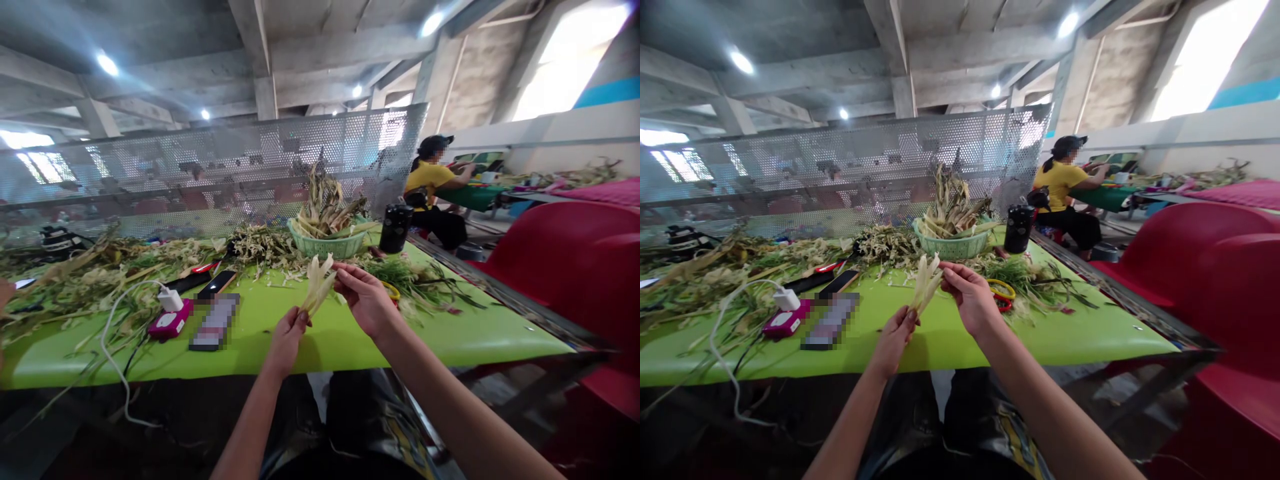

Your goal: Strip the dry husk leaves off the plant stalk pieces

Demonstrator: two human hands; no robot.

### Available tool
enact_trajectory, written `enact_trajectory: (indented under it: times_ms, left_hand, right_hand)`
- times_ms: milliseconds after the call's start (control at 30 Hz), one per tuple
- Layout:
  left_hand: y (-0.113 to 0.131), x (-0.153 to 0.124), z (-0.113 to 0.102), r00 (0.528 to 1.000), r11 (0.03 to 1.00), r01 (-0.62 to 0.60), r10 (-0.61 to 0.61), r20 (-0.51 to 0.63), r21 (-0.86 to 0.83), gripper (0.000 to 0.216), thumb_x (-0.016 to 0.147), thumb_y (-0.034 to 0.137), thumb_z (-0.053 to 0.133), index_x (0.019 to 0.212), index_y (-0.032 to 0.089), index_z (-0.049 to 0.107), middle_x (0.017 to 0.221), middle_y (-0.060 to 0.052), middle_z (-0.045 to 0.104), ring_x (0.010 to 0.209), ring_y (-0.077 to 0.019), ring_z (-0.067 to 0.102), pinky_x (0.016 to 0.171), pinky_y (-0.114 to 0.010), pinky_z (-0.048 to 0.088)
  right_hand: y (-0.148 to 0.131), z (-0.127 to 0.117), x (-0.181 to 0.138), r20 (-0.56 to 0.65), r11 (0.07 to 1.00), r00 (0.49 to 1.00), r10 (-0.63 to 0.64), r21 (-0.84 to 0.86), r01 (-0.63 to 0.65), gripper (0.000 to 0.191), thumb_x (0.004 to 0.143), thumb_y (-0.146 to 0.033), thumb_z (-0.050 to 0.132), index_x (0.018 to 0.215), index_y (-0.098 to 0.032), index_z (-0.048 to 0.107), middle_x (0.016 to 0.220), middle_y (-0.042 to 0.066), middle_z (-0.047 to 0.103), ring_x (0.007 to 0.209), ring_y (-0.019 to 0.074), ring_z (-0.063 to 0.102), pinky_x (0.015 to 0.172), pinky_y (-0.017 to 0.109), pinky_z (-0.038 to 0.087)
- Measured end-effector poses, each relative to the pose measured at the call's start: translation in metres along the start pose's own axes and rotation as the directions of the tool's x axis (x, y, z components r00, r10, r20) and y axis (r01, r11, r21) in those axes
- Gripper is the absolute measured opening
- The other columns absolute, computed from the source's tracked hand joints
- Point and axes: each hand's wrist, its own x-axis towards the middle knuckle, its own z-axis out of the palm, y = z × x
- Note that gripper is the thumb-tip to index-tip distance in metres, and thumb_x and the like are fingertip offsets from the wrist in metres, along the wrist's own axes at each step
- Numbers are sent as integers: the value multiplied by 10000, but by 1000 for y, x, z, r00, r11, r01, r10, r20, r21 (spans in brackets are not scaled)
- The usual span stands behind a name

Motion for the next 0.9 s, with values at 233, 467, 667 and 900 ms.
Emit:
enact_trajectory:
  times_ms: [233, 467, 667, 900]
  left_hand:
    - [6, -2, 2, 1000, 1000, 17, -17, 23, 2, 431, 810, 594, 491, 811, 170, 562, 616, 49, 310, 521, -79, 226, 478, -219, 175]
    - [8, -4, 3, 999, 1000, 13, -14, 33, 20, 448, 820, 604, 465, 828, 174, 589, 627, 39, 338, 523, -85, 231, 478, -228, 181]
    - [12, -6, 5, 999, 1000, 24, -24, 25, -4, 442, 802, 599, 503, 818, 168, 599, 618, 36, 357, 519, -78, 244, 467, -224, 175]
    - [13, -1, 6, 998, 991, 32, -24, 66, -133, 467, 803, 598, 508, 1011, 183, 561, 617, 41, 454, 495, -67, 345, 458, -195, 252]
  right_hand:
    - [-9, 2, -2, -12, 984, 994, -110, -141, 107, 264, 653, -324, 780, 878, -198, 723, 808, 28, 645, 633, 117, 549, 636, 271, 480]
    - [-16, -1, 6, 35, 966, 986, -160, -202, 164, 417, 686, -342, 754, 1070, -200, 676, 773, 1, 610, 603, 101, 522, 608, 262, 460]
    - [-20, -2, 9, 62, 933, 984, -168, -312, 179, 275, 683, -376, 756, 887, -196, 716, 801, 27, 653, 628, 120, 531, 618, 272, 463]
    - [-17, -3, 10, 78, 921, 986, -148, -352, 166, 253, 676, -397, 760, 808, -190, 698, 722, 12, 626, 592, 114, 528, 590, 264, 449]
